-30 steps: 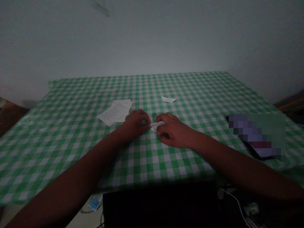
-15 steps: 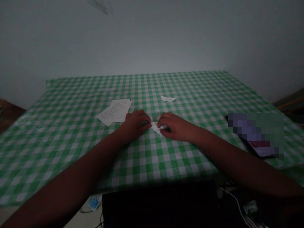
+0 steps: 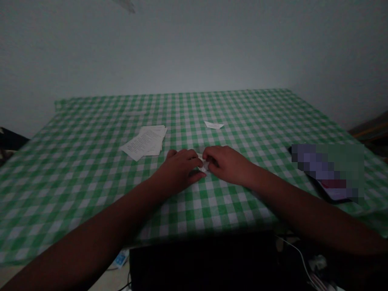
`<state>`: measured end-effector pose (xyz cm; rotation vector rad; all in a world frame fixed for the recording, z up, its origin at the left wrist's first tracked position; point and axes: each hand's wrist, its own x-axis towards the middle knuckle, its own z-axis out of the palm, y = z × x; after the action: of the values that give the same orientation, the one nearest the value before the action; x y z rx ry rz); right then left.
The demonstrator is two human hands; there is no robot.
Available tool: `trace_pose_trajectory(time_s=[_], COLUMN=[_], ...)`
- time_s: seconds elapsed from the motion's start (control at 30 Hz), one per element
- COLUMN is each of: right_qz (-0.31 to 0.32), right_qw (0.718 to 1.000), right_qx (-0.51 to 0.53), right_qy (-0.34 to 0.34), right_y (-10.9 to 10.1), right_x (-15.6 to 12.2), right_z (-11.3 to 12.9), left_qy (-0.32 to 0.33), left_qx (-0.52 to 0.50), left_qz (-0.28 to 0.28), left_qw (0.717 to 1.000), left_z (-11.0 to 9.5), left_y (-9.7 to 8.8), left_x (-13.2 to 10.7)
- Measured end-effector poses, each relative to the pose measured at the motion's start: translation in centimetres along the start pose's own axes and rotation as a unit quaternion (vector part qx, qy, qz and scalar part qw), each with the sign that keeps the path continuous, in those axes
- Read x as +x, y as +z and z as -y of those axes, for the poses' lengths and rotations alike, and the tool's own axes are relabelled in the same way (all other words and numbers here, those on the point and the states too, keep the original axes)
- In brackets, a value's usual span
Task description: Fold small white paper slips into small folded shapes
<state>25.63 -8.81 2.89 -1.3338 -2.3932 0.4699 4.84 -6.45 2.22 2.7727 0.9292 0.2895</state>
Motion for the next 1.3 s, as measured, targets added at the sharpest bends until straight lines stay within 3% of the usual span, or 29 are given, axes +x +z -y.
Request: trace_pose_trajectory(time_s=[0.2,0.37,0.53,0.87,1.3], right_qz=[0.001,-0.052,0.024,0.076,0.065], right_qw=[0.997,0.995,0.987,0.988,0.991], right_qx=[0.076,0.039,0.029,0.054,0.047], right_qy=[-0.017,-0.076,-0.155,-0.121,-0.108], right_y=[-0.9,-1.1,-1.0,-0.8,-0.3], right_x=[-0.1,0.3,0.6,0.2,0.6], right_z=[-0.4,-1.7,-2.3,-1.4,-2.1], left_qy=[-0.038,-0.016,0.022,0.009,0.034], left_qx=[-0.007,-0.021,-0.037,0.038,-0.041], left_qz=[0.007,0.012,0.021,0.013,0.017], left_qw=[0.999,1.000,0.999,0.999,0.998], left_z=[0.3,0.6,1.2,1.1,1.9], left_y=[-0.1,0.0,-0.1,-0.9,-0.5], left_x=[0.0,-0.1,0.0,0.0,0.0])
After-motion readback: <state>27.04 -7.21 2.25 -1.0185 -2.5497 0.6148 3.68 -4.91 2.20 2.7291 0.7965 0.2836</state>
